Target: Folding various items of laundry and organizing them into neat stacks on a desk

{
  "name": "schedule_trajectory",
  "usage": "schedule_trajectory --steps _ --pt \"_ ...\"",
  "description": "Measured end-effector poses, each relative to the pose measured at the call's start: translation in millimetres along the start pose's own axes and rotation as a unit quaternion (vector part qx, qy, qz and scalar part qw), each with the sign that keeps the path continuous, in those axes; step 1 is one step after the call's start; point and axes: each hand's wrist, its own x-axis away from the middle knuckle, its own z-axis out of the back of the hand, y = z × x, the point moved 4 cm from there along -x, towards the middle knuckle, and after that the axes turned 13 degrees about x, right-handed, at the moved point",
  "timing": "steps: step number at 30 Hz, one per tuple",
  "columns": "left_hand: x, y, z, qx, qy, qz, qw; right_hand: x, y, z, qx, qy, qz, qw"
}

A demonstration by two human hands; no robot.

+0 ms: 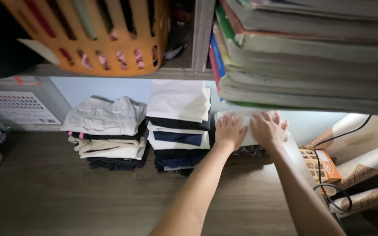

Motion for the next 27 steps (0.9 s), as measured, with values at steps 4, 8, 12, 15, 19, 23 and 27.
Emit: schedule_trajectory --steps 4,8,12,15,19,23,27 --pt "21 24 31 0.055 0.011 -0.048 0.997 3 12 -5 -0.036 0.019 -0.03 0.999" --pt "22 36 36 0.134 0.077 -0.076 0.985 30 7 16 -0.146 0.137 -0.065 0.978" --pt "57 73 86 0.259 0.119 -0.037 0.958 66 -5 74 -0.286 0.266 -0.063 0.918" --pt "82 84 102 0.39 0.111 0.024 0.914 89 -9 101 -0.431 0.142 -0.158 0.877" --pt "113 98 127 0.426 0.09 0.08 0.897 123 -7 117 -0.515 0.103 -0.214 0.824" --pt "123 97 121 0.471 0.093 0.109 0.871 160 -6 134 -0.53 0.069 -0.248 0.808" --pt "131 99 106 0.488 0.077 0.106 0.863 183 -4 130 -0.514 0.05 -0.248 0.819"
